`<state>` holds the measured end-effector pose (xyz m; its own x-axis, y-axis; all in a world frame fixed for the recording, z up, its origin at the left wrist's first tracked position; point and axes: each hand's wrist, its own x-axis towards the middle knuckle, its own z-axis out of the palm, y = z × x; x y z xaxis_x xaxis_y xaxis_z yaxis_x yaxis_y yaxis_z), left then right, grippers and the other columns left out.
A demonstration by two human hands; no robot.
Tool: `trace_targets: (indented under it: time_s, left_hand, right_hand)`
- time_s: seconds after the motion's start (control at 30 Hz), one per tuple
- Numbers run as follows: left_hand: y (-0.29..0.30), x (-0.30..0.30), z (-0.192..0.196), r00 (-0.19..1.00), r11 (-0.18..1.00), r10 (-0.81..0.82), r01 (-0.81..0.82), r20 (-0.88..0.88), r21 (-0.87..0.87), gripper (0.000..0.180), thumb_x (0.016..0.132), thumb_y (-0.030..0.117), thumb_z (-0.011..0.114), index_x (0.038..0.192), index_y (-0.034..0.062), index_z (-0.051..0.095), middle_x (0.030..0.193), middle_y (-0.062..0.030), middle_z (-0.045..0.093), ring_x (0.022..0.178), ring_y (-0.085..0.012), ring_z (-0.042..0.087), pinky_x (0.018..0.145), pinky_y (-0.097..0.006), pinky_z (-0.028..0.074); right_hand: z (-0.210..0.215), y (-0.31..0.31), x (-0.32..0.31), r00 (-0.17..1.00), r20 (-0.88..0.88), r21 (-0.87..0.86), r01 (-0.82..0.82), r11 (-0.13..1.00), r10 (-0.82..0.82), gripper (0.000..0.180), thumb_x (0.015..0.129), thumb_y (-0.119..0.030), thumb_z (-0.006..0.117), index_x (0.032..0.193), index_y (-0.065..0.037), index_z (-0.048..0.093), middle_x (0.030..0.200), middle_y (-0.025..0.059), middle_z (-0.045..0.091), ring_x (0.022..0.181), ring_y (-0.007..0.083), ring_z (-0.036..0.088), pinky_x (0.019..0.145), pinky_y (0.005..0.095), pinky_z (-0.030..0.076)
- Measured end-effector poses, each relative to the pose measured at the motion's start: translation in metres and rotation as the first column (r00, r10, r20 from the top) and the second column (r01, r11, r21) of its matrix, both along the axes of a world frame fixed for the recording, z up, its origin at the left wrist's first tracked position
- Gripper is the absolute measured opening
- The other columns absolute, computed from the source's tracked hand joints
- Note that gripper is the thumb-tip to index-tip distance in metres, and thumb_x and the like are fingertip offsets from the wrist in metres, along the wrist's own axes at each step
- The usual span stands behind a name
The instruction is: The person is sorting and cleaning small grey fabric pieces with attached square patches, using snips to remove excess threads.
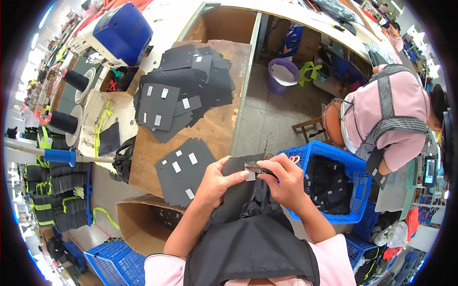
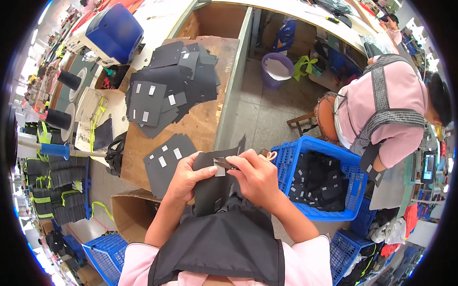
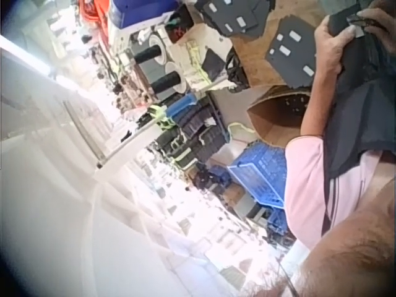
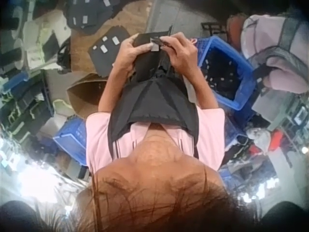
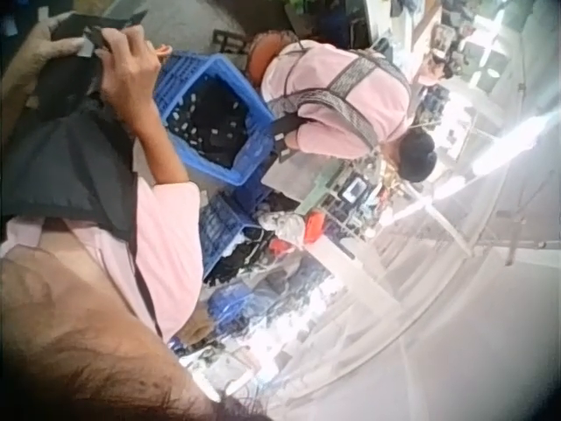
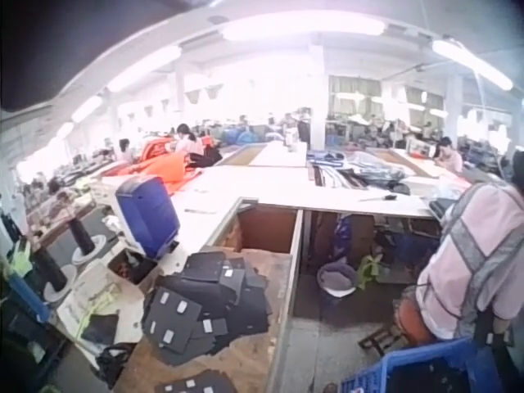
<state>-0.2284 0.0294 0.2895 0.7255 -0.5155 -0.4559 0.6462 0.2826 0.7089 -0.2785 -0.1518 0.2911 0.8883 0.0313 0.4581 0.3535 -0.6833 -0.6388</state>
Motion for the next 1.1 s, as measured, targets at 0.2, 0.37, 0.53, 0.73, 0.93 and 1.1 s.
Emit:
trace_targets:
  time_s: [0.2, 0.37, 0.53, 0.73, 0.93, 1.1]
  left_hand:
    - [0.002, -0.001, -0.002, 0.999, 0.999, -0.029, 0.029, 0.013, 0.026, 0.033, 0.073, 0.009, 0.074, 0.100, -0.0010, 0.057, 0.088, -0.0060, 0.063, 0.076, -0.0099, 0.060, 0.068, -0.024, 0.050]
    - [0.002, 0.002, 0.000, 0.999, 0.999, -0.033, 0.033, 0.014, 0.041, 0.033, 0.074, 0.008, 0.074, 0.101, -0.0020, 0.057, 0.089, -0.0068, 0.063, 0.076, -0.0099, 0.060, 0.069, -0.023, 0.050]
    - [0.003, 0.001, 0.000, 1.000, 0.999, -0.018, 0.017, 0.019, 0.051, 0.032, 0.074, 0.007, 0.073, 0.101, -0.0022, 0.058, 0.089, -0.0069, 0.064, 0.075, -0.0097, 0.060, 0.069, -0.023, 0.050]
    - [0.006, -0.001, -0.002, 0.999, 0.998, -0.034, 0.033, 0.020, 0.053, 0.029, 0.075, 0.006, 0.072, 0.099, -0.0023, 0.058, 0.087, -0.0062, 0.064, 0.075, -0.0089, 0.060, 0.068, -0.022, 0.049]
    - [0.015, 0.000, -0.018, 0.975, 0.976, -0.153, 0.124, 0.158, 0.180, 0.017, 0.080, 0.007, 0.065, 0.095, 0.0016, 0.058, 0.084, -0.0021, 0.063, 0.074, -0.0085, 0.057, 0.063, -0.024, 0.046]
    - [0.007, 0.000, -0.023, 0.855, 0.833, -0.268, -0.026, 0.443, 0.553, 0.014, 0.088, 0.008, 0.053, 0.101, 0.0023, 0.053, 0.081, -0.0006, 0.059, 0.073, -0.0086, 0.053, 0.066, -0.024, 0.045]
  right_hand:
    - [-0.004, 0.001, -0.003, 0.999, 0.042, 0.062, 0.015, 0.998, -0.018, 0.026, 0.067, -0.004, 0.070, 0.092, -0.007, 0.062, 0.075, 0.0072, 0.056, 0.060, 0.0246, 0.055, 0.054, 0.0328, 0.043]
    - [-0.004, 0.003, -0.004, 0.997, 0.066, 0.022, 0.041, 0.999, -0.043, 0.028, 0.066, -0.004, 0.071, 0.093, -0.006, 0.062, 0.076, 0.0075, 0.056, 0.061, 0.0234, 0.056, 0.053, 0.0322, 0.044]
    - [-0.007, 0.008, -0.005, 0.999, -0.025, -0.014, 0.028, 1.000, -0.029, 0.028, 0.066, -0.003, 0.071, 0.093, -0.005, 0.062, 0.077, 0.0080, 0.055, 0.061, 0.0242, 0.056, 0.053, 0.0328, 0.044]
    - [-0.009, 0.013, -0.006, 1.000, -0.012, 0.039, 0.019, 0.999, -0.019, 0.026, 0.067, -0.001, 0.070, 0.091, -0.005, 0.062, 0.075, 0.0090, 0.055, 0.060, 0.0242, 0.055, 0.053, 0.0323, 0.044]
    - [0.006, -0.007, 0.000, 0.959, -0.271, 0.180, 0.130, 0.975, -0.078, 0.030, 0.068, -0.004, 0.071, 0.096, -0.005, 0.060, 0.081, 0.0098, 0.054, 0.064, 0.0247, 0.055, 0.059, 0.0320, 0.045]
    - [-0.015, -0.037, 0.008, 0.800, -0.545, 0.167, -0.190, 0.968, 0.251, 0.020, 0.072, -0.009, 0.067, 0.087, 0.000, 0.056, 0.075, 0.0098, 0.052, 0.067, 0.0243, 0.052, 0.061, 0.0324, 0.042]
